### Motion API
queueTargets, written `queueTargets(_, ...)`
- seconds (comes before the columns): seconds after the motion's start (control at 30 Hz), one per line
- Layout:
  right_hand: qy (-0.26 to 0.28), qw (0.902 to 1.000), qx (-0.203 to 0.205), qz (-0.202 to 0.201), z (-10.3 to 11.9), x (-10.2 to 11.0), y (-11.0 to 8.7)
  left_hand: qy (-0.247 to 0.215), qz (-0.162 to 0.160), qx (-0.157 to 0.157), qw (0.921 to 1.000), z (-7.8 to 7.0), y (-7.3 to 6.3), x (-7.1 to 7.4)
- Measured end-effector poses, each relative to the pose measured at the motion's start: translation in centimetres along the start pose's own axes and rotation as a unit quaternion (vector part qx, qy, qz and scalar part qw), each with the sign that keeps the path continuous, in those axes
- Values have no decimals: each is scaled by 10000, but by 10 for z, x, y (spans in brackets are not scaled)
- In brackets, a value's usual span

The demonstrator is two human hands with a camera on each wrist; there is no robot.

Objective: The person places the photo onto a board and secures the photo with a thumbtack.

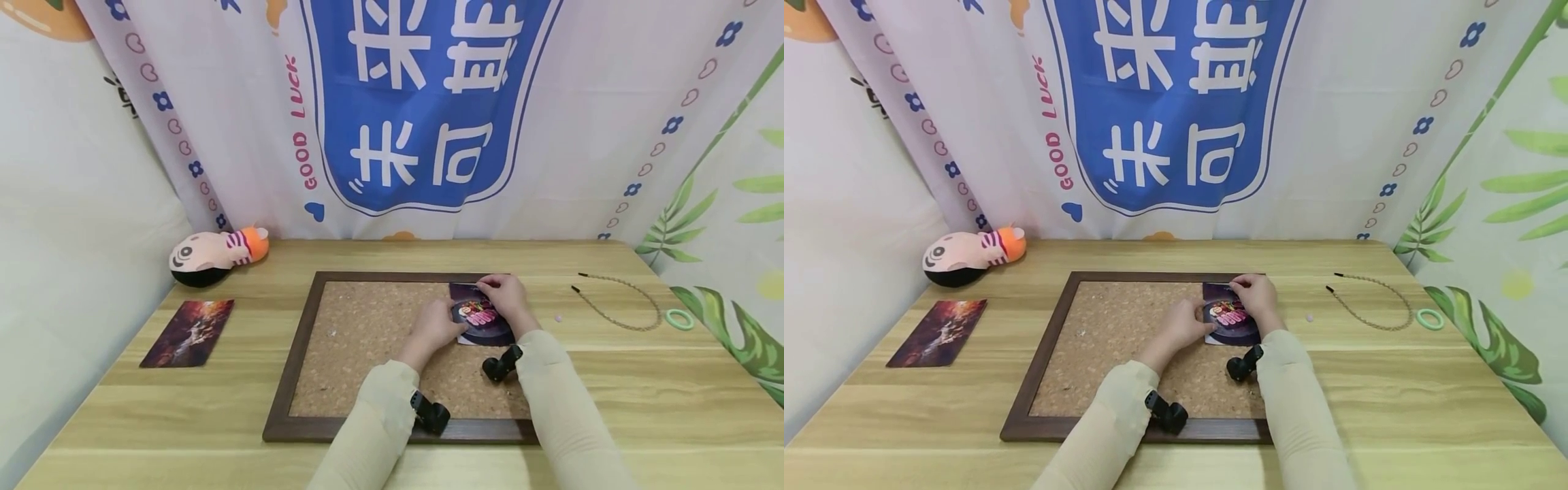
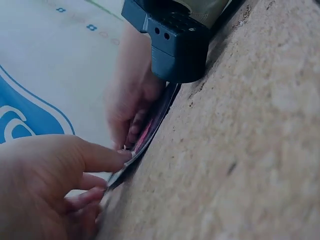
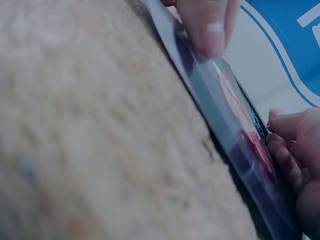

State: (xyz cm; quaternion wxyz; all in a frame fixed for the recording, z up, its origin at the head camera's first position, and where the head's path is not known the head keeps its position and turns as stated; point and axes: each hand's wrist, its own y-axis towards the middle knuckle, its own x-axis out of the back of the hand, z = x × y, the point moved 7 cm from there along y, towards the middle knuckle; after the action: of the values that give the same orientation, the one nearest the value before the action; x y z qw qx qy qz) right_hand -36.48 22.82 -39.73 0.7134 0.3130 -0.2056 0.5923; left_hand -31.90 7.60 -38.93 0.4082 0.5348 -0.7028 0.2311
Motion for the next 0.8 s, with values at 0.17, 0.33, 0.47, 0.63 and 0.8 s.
queueTargets(0.17,-102,9999,79,-35,0,-1,-1,880,-145,-158,9959,2,-3,0)
queueTargets(0.33,-291,9994,192,1,2,-2,-1,1152,317,-300,9924,7,-2,-10)
queueTargets(0.47,-402,9989,234,45,4,-3,-1,1305,565,-277,9894,9,-1,-13)
queueTargets(0.63,-497,9984,245,68,3,-4,-1,1302,638,-227,9892,10,-2,-14)
queueTargets(0.8,-639,9976,274,27,2,-5,-2,1313,647,-210,9890,9,-3,-15)
